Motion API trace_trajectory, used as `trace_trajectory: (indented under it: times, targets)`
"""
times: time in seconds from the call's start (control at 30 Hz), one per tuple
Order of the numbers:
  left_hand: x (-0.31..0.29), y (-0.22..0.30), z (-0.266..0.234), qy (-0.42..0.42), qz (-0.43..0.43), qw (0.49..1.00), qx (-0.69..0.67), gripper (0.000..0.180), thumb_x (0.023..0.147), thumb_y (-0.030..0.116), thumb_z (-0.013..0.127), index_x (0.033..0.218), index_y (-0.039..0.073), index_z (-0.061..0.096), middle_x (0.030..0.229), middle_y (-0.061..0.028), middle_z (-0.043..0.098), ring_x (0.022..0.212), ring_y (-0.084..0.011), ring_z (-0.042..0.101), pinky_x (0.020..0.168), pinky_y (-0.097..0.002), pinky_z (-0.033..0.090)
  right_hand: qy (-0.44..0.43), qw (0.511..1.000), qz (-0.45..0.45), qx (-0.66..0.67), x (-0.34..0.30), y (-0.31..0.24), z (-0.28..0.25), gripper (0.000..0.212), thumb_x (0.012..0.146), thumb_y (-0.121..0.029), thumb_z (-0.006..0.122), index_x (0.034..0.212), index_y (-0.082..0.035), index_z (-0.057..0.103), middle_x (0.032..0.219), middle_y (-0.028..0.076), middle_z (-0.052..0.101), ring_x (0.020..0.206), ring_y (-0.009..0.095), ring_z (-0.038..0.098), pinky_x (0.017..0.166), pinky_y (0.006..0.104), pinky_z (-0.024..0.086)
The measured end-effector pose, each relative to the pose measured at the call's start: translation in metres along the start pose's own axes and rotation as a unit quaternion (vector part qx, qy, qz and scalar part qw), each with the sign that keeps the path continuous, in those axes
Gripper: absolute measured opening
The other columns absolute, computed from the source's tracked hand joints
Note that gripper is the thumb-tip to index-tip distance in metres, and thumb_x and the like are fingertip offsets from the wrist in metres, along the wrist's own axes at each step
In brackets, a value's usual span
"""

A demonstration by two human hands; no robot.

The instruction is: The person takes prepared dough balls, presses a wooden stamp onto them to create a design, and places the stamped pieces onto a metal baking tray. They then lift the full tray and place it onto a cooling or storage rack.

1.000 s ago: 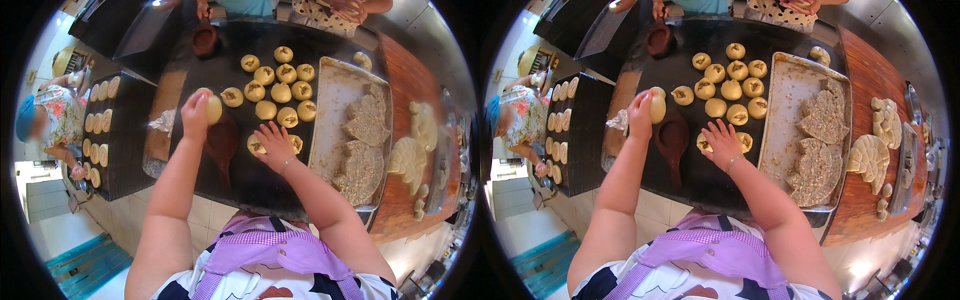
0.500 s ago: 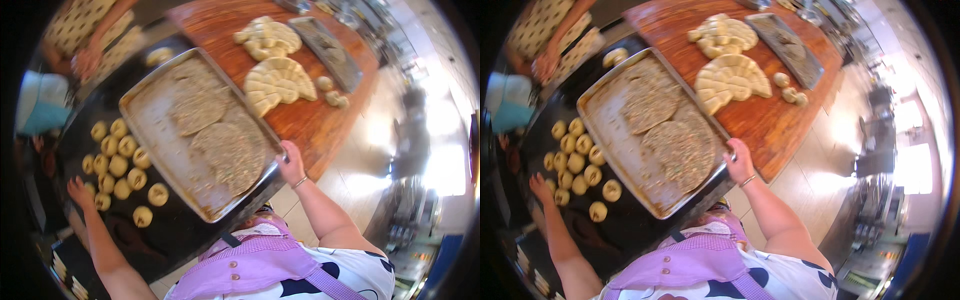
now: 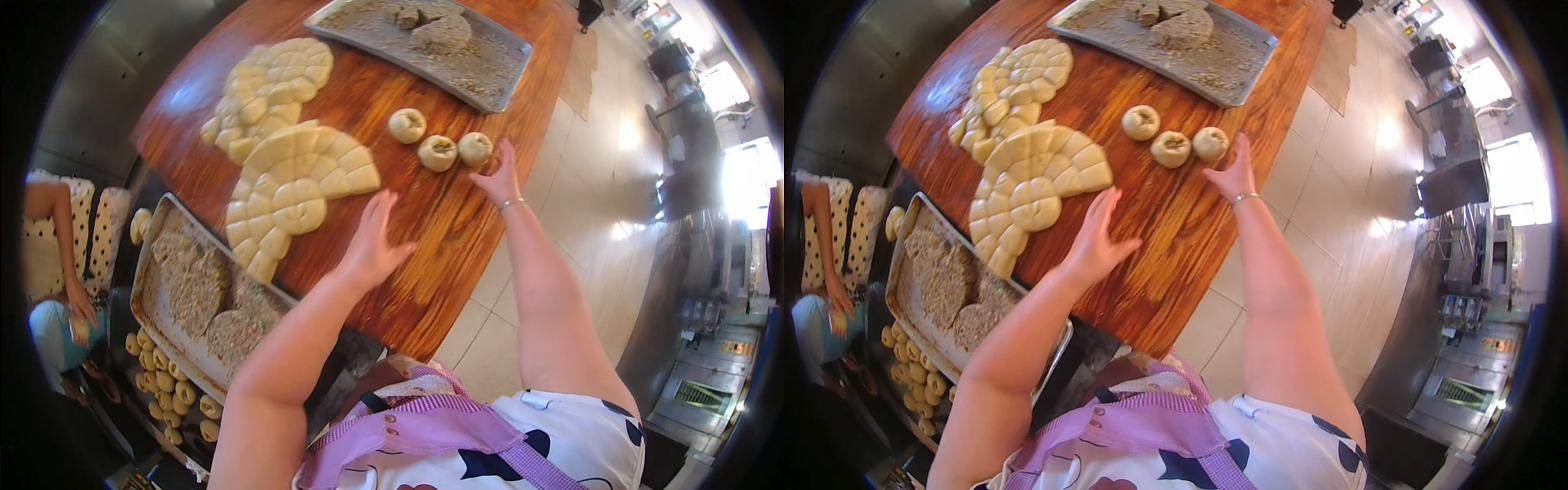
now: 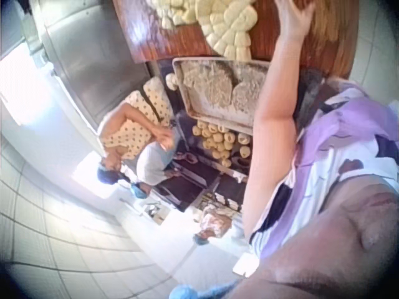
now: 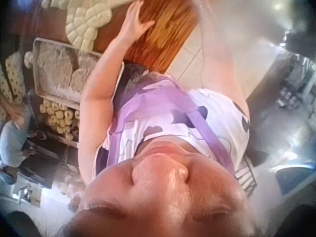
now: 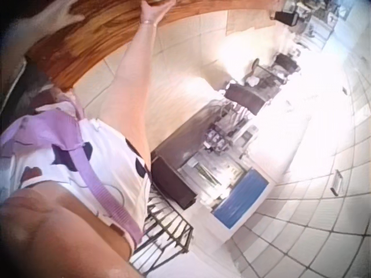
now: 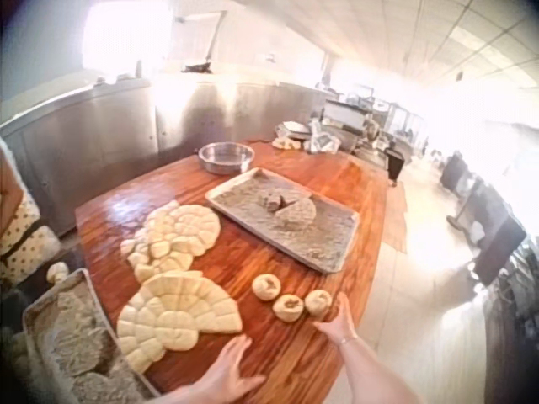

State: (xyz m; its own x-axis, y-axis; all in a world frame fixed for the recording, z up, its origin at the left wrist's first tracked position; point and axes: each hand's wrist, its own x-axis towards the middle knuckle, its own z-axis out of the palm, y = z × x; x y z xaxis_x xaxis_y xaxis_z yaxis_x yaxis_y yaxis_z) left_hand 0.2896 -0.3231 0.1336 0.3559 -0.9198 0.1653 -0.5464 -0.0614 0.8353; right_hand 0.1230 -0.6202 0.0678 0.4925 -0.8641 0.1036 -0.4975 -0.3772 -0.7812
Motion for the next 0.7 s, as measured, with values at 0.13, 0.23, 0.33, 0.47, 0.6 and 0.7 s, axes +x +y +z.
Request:
trace_trajectory:
  times: [0.13, 0.23, 0.33, 0.47, 0.6, 0.7]
  targets:
    - [0.127, -0.025, 0.081, 0.006, -0.039, 0.994, 0.1, 0.106, 0.071, 0.026, 0.086, 0.148, -0.003, 0.019, 0.152, -0.0271, 0.024, 0.142, -0.0414, 0.025, 0.119, -0.0444, 0.024, -0.063, 0.994, 0.014, 0.089, 0.032, 0.006, 0.004, 0.108, 0.057, -0.02, 0.092, 0.147, -0.005, 0.034, 0.141, 0.019, 0.049, 0.134, 0.031, 0.045, 0.111, 0.0383, 0.038]
    - [0.171, -0.024, 0.102, -0.016, -0.12, 0.985, 0.12, 0.104, 0.069, 0.023, 0.087, 0.148, 0.001, 0.023, 0.149, -0.0255, 0.029, 0.139, -0.0426, 0.028, 0.116, -0.0483, 0.028, -0.05, 0.993, 0.063, -0.085, 0.033, -0.015, 0.005, 0.097, 0.054, -0.028, 0.092, 0.139, -0.014, 0.046, 0.134, 0.017, 0.055, 0.128, 0.032, 0.048, 0.108, 0.0428, 0.04]
    - [0.182, -0.016, 0.113, -0.006, -0.118, 0.977, 0.178, 0.084, 0.068, 0.017, 0.086, 0.135, 0.006, 0.037, 0.14, -0.0199, 0.038, 0.126, -0.042, 0.039, 0.105, -0.0479, 0.04, -0.037, 0.993, 0.035, -0.104, 0.033, -0.021, 0.006, 0.091, 0.053, -0.028, 0.09, 0.134, -0.015, 0.051, 0.131, 0.012, 0.058, 0.128, 0.031, 0.048, 0.106, 0.0423, 0.039]
    - [0.179, -0.039, 0.112, 0.041, 0.011, 0.987, 0.154, 0.073, 0.066, 0.012, 0.084, 0.128, 0.008, 0.045, 0.129, -0.0173, 0.046, 0.116, -0.0399, 0.047, 0.099, -0.0471, 0.044, -0.018, 0.993, -0.112, -0.01, 0.04, 0.002, 0.027, 0.078, 0.055, -0.022, 0.087, 0.125, -0.013, 0.054, 0.123, 0.012, 0.06, 0.117, 0.034, 0.056, 0.099, 0.0422, 0.047]
    - [0.149, -0.029, 0.103, 0.165, -0.069, 0.984, -0.011, 0.085, 0.064, 0.011, 0.086, 0.136, 0.007, 0.041, 0.132, -0.0184, 0.045, 0.12, -0.0348, 0.049, 0.104, -0.0426, 0.04, 0.09, 0.96, -0.024, 0.265, 0.04, -0.003, 0.043, 0.074, 0.063, -0.005, 0.087, 0.125, -0.005, 0.047, 0.11, 0.006, 0.058, 0.102, 0.016, 0.057, 0.088, 0.0314, 0.051]
    - [0.138, -0.033, 0.077, 0.207, -0.18, 0.962, 0.003, 0.1, 0.065, 0.013, 0.086, 0.147, 0.003, 0.029, 0.14, -0.0194, 0.041, 0.128, -0.0307, 0.044, 0.109, -0.0394, 0.036, 0.038, 0.894, 0.064, 0.442, 0.054, -0.044, 0.064, 0.068, 0.068, -0.002, 0.086, 0.125, -0.006, 0.048, 0.113, 0.006, 0.06, 0.101, 0.015, 0.059, 0.088, 0.0315, 0.053]
